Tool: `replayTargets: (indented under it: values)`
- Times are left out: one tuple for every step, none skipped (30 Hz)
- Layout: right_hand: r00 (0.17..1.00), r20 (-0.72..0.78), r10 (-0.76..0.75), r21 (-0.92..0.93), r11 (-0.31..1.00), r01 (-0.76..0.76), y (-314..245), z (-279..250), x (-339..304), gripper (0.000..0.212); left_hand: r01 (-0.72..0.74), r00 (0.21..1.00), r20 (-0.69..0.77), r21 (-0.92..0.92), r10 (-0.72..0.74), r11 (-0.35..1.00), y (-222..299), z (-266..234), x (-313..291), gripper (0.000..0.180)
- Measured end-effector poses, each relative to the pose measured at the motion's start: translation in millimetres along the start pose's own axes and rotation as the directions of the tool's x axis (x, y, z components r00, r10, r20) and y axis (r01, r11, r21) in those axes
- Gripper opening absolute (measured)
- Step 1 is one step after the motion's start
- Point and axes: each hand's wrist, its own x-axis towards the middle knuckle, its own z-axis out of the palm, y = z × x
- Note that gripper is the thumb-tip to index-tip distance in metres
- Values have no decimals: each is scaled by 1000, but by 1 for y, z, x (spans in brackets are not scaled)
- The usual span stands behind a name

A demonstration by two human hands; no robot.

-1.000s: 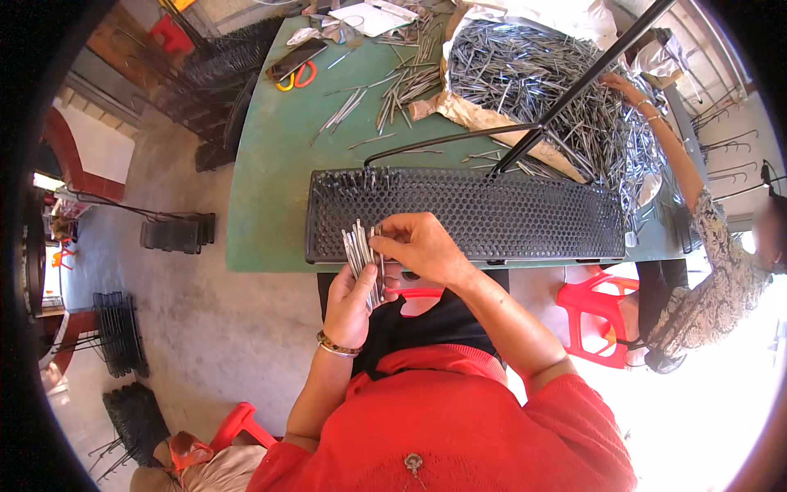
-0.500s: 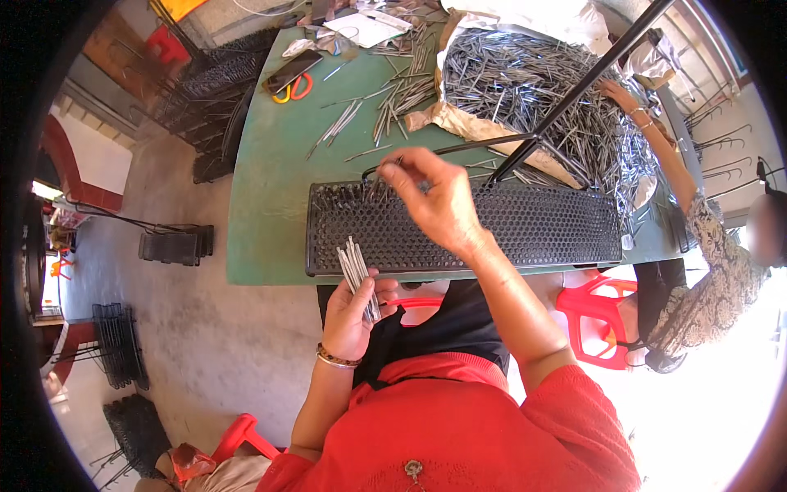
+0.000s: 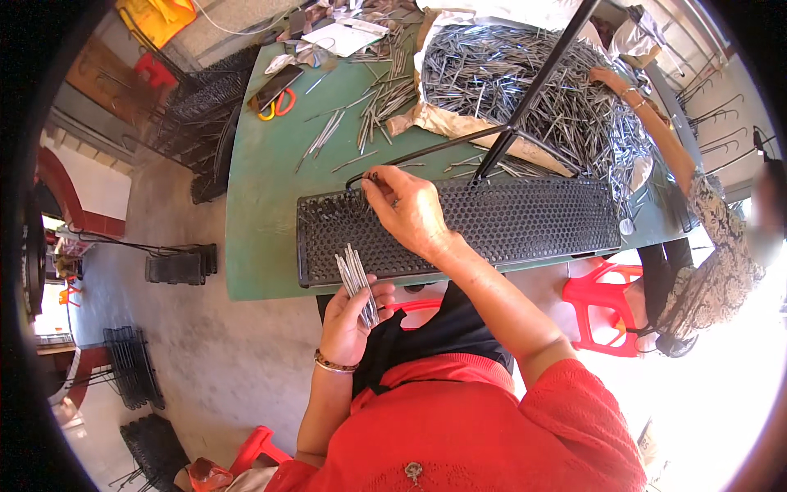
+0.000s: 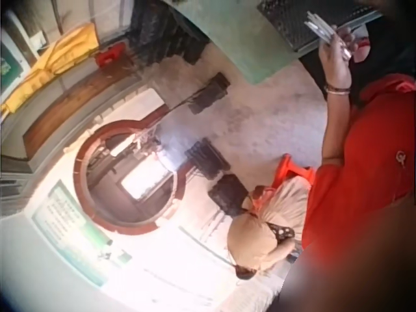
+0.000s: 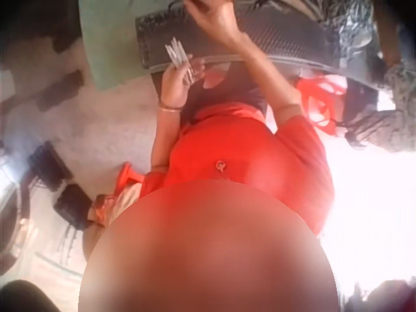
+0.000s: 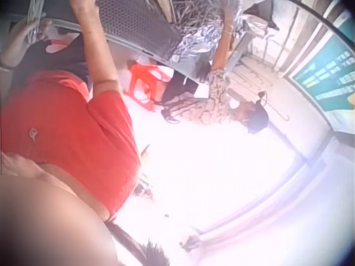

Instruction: The person is picking up metal rods from a pile and inserting them into a perforated tray.

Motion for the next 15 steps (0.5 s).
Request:
replayTargets:
  values:
    - [999,-14,-30,-29,999,29,0,1,0,16,-2,1000,2,-2,2,1000,-1,0,0,26]
    - [997,-10,-78,-48,996,78,3,2,0,16,-2,1000,2,1,2,1000,-2,0,1,26]
    - [997,-12,-78,-46,996,78,2,2,0,16,-4,1000,15,6,4,1000,-3,-1,2,26]
    - [993,-14,-117,-50,992,116,2,2,0,16,-6,1000,26,10,6,1000,-4,-1,2,27]
    - [988,-15,-156,-54,986,155,2,3,1,17,-7,1000,25,11,7,1000,-4,-1,2,27]
    - [988,-15,-156,-53,986,155,1,2,1,17,-8,1000,24,16,7,1000,-3,-1,2,27]
    - [988,12,-157,-77,984,157,-1,0,1,17,-8,1000,23,20,7,1000,-3,-1,2,28]
    - [987,39,-157,-102,982,160,-1,0,2,17,-9,1000,22,20,8,1000,-3,-1,1,28]
    - [987,41,-158,-101,982,162,-1,0,1,17,-10,1000,19,20,9,1000,-3,-1,1,28]
    - [983,42,-179,-116,976,183,1,1,0,17,-11,1000,17,20,11,1000,-3,-1,1,28]
    - [979,44,-200,-131,970,204,2,2,0,17,-13,1000,17,18,13,1000,-3,0,1,28]
    - [978,47,-202,-132,970,206,3,2,0,17,-11,1000,15,26,10,1000,-2,0,0,28]
    - [977,42,-209,-119,970,212,3,3,0,17,-8,1000,11,34,8,999,-2,0,0,28]
    - [976,37,-215,-107,970,218,2,4,-1,18,-9,1000,10,31,9,999,-3,0,-1,28]
    - [975,41,-216,-107,970,219,3,5,-1,18,-12,1000,17,31,12,999,-4,-1,-1,27]
